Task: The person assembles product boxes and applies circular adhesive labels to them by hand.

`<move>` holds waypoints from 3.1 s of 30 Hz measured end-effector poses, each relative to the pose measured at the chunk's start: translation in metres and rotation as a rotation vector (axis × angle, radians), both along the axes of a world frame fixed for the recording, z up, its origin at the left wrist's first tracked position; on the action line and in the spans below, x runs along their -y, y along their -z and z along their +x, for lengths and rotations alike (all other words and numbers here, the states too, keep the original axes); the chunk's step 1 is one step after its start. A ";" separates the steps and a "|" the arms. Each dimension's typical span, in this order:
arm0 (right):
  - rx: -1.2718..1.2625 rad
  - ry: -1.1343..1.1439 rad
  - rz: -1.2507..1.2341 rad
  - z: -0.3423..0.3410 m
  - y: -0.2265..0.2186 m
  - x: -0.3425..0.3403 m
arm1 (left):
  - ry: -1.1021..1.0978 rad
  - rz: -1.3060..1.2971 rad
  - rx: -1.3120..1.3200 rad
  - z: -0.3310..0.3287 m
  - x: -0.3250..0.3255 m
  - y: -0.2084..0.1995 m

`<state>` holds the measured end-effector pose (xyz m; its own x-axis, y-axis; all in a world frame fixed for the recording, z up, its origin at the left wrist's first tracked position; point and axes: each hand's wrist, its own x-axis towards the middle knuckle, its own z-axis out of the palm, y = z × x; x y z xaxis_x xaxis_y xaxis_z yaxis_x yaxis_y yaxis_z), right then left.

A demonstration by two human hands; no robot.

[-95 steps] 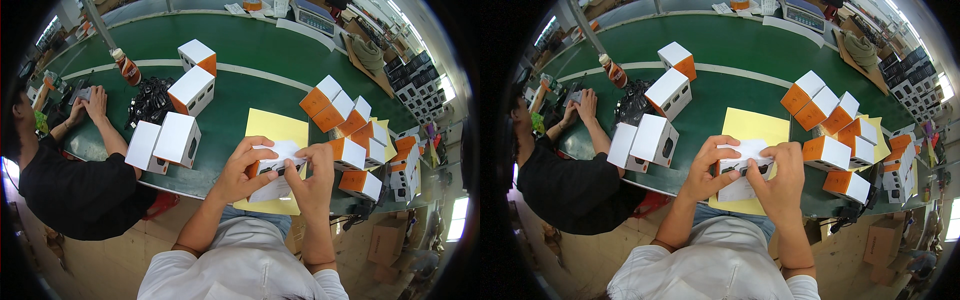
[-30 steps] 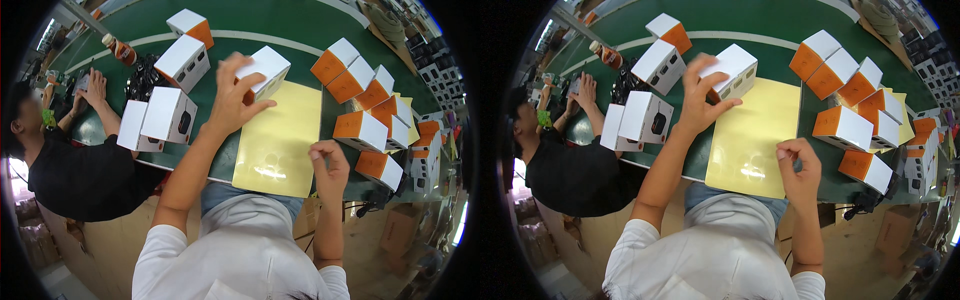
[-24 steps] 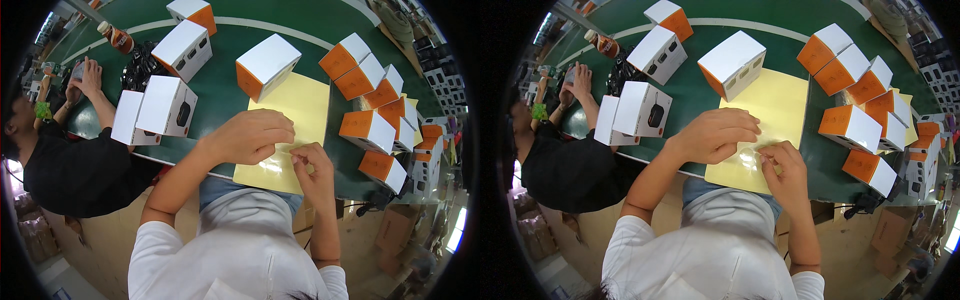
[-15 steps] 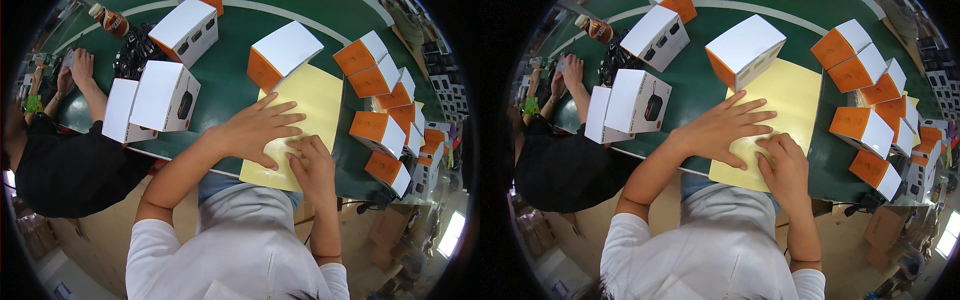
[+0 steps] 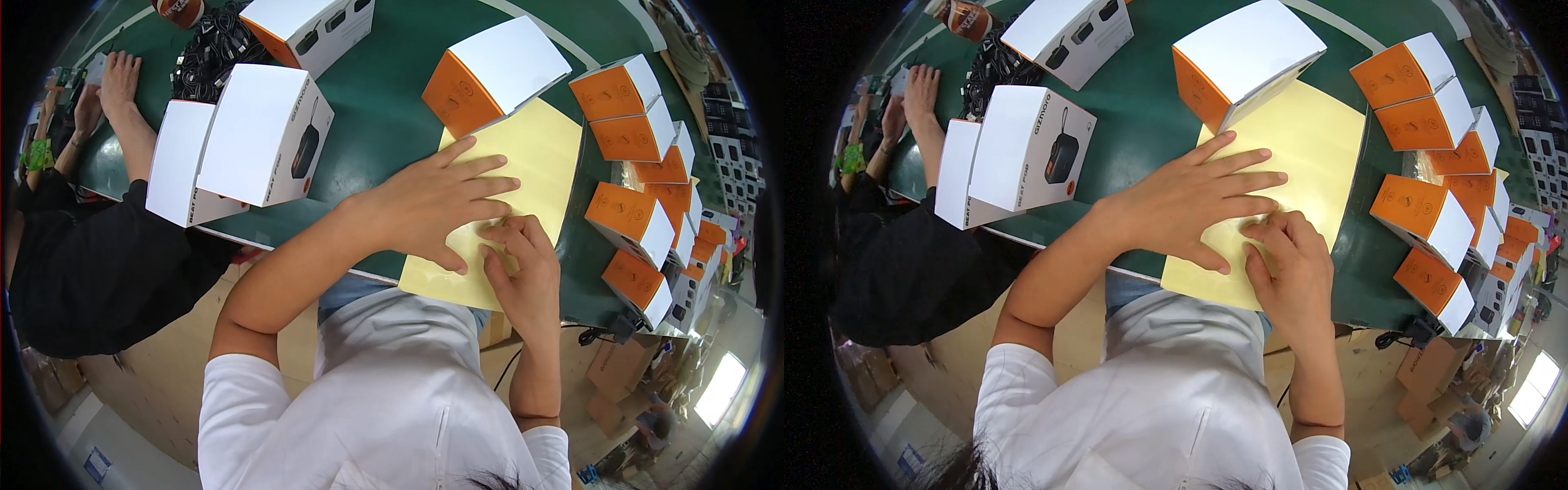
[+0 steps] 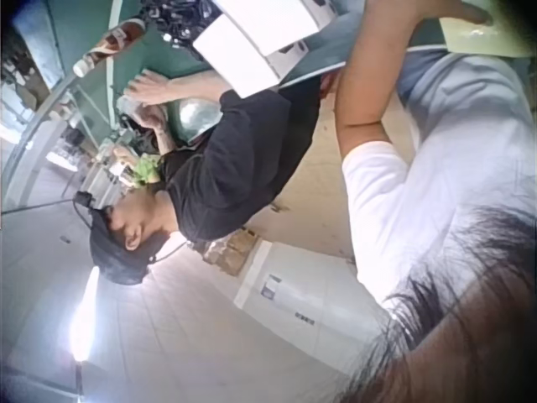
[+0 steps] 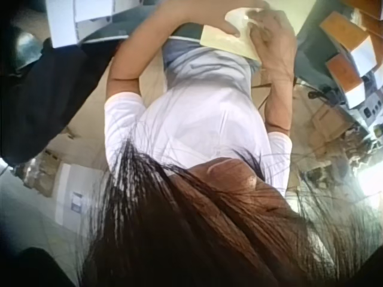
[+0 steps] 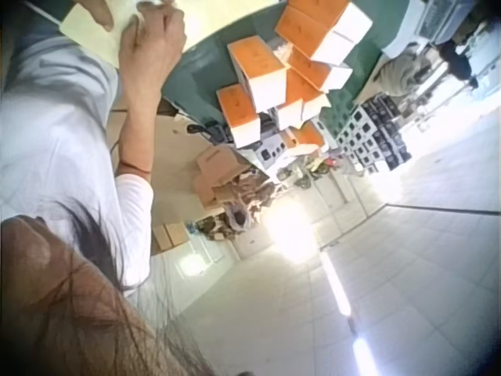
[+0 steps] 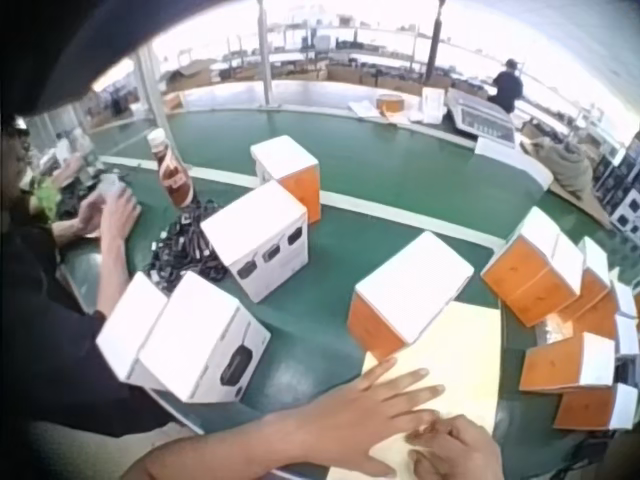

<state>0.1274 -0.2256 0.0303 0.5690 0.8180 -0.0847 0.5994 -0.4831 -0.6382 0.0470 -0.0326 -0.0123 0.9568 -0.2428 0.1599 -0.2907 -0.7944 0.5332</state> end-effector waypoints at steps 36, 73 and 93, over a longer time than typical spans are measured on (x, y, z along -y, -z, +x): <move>-0.187 -0.034 0.340 0.009 0.001 0.006 | -0.006 -0.033 0.040 -0.002 -0.003 -0.004; -0.717 0.300 0.608 -0.006 -0.002 0.002 | -0.056 -0.798 -0.026 -0.003 0.005 -0.024; -0.934 0.242 0.609 -0.004 0.002 0.007 | -0.003 -0.880 -0.142 -0.007 0.005 -0.026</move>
<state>0.1239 -0.2325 0.0281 0.6404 0.7456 -0.1844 -0.2992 0.0211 -0.9539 0.0399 -0.0373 0.0135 0.9823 -0.0851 0.1669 -0.1737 -0.0808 0.9815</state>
